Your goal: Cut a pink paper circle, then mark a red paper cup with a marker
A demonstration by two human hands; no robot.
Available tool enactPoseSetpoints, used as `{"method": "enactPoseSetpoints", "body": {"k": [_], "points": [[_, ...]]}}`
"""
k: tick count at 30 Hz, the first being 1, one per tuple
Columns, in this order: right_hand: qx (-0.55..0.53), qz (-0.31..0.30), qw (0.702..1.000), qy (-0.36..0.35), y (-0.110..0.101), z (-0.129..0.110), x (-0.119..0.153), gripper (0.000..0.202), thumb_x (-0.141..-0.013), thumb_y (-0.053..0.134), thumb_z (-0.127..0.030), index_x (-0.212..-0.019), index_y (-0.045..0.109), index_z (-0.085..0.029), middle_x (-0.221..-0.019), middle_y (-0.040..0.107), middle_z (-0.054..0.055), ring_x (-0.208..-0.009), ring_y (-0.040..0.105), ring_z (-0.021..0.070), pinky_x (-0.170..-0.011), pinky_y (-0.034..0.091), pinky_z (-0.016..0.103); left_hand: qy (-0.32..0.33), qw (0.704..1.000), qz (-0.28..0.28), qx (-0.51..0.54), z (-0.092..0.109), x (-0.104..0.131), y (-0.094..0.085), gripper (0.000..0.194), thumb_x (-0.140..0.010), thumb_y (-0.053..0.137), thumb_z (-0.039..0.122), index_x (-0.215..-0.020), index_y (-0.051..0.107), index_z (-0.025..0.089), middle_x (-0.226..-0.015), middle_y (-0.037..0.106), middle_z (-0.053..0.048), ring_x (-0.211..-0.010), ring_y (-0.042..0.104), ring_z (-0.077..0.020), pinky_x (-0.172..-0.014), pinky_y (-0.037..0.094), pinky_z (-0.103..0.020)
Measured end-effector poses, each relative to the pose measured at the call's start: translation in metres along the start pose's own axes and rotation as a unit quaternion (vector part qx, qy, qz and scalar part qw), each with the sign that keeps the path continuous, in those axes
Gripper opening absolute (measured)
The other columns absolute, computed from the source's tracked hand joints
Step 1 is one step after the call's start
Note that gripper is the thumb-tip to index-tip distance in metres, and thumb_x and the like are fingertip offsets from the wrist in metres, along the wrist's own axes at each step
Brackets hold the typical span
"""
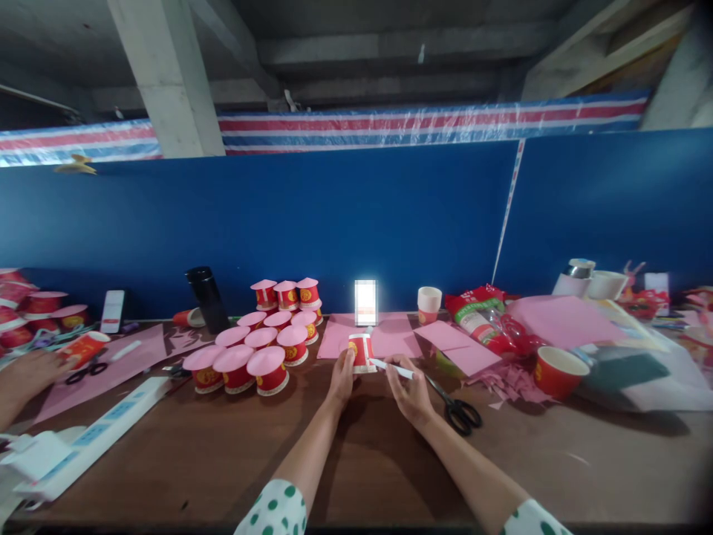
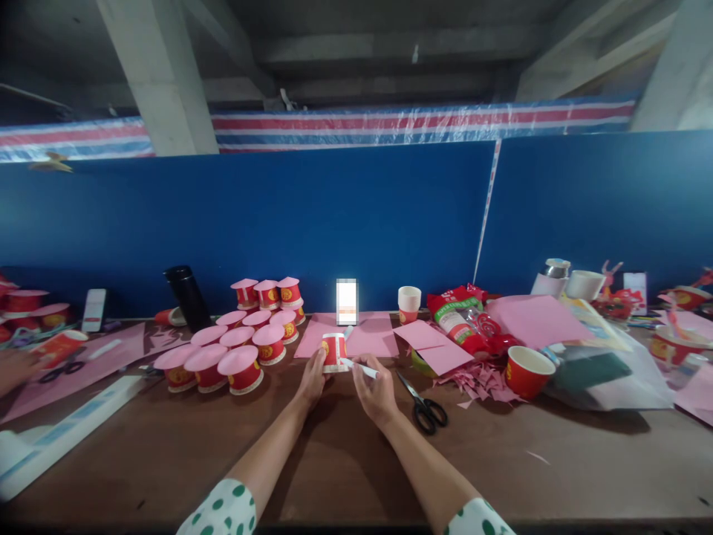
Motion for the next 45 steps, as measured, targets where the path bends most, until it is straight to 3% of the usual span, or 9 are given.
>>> {"method": "enactPoseSetpoints", "body": {"k": [7, 14, 28, 37, 45], "points": [[-0.033, 0.022, 0.999, -0.001, -0.001, -0.002, -0.002, 0.016, -0.086, 0.042, -0.028, -0.083, 0.053, -0.017, -0.073, 0.059, 0.002, -0.067, 0.055, 0.0143, -0.062, 0.042, 0.022, 0.010, 1.000, -0.007, 0.007, 0.004, 0.003, 0.001, 0.042, -0.074, 0.048, 0.054, -0.088, 0.054, 0.015, -0.071, 0.055, -0.003, -0.060, 0.050, -0.0127, -0.056, 0.043, -0.024], [0.000, -0.001, 1.000, 0.000, -0.001, 0.000, 0.001, 0.017, -0.085, 0.043, -0.028, -0.083, 0.055, -0.017, -0.070, 0.058, 0.002, -0.058, 0.050, 0.0126, -0.056, 0.040, 0.022, 0.022, 0.998, 0.007, -0.050, 0.001, 0.000, 0.000, 0.047, -0.077, 0.039, 0.058, -0.086, 0.055, 0.015, -0.065, 0.054, -0.003, -0.055, 0.049, -0.0134, -0.051, 0.041, -0.025], [0.015, -0.035, 0.999, 0.000, 0.002, -0.005, 0.002, 0.019, -0.086, 0.041, -0.030, -0.080, 0.055, -0.018, -0.065, 0.053, 0.000, -0.054, 0.046, 0.0117, -0.052, 0.038, 0.020, 0.026, 0.993, 0.035, -0.112, -0.004, -0.004, -0.004, 0.046, -0.075, 0.042, 0.058, -0.092, 0.058, 0.018, -0.072, 0.060, -0.003, -0.064, 0.055, -0.0155, -0.059, 0.043, -0.026], [0.005, 0.010, 1.000, 0.005, 0.000, -0.001, 0.001, 0.018, -0.085, 0.043, -0.029, -0.079, 0.056, -0.017, -0.069, 0.058, 0.001, -0.058, 0.050, 0.0119, -0.054, 0.040, 0.020, 0.022, 0.994, 0.032, -0.099, -0.006, -0.004, -0.003, 0.047, -0.075, 0.043, 0.058, -0.091, 0.059, 0.018, -0.072, 0.061, -0.003, -0.063, 0.055, -0.0159, -0.059, 0.042, -0.026], [-0.024, -0.025, 0.999, 0.017, 0.002, -0.001, 0.003, 0.022, -0.086, 0.041, -0.030, -0.073, 0.054, -0.018, -0.063, 0.054, 0.000, -0.052, 0.045, 0.0115, -0.049, 0.035, 0.021, 0.032, 0.993, 0.041, -0.103, -0.009, -0.007, -0.003, 0.046, -0.075, 0.042, 0.058, -0.089, 0.058, 0.017, -0.069, 0.060, -0.003, -0.060, 0.055, -0.0146, -0.058, 0.042, -0.026]]}}
Point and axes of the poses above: each hand's wrist, its own x-axis away from the middle knuckle, its own y-axis out of the palm, z = x × y, the point moved 2 cm from there along -x, towards the middle knuckle
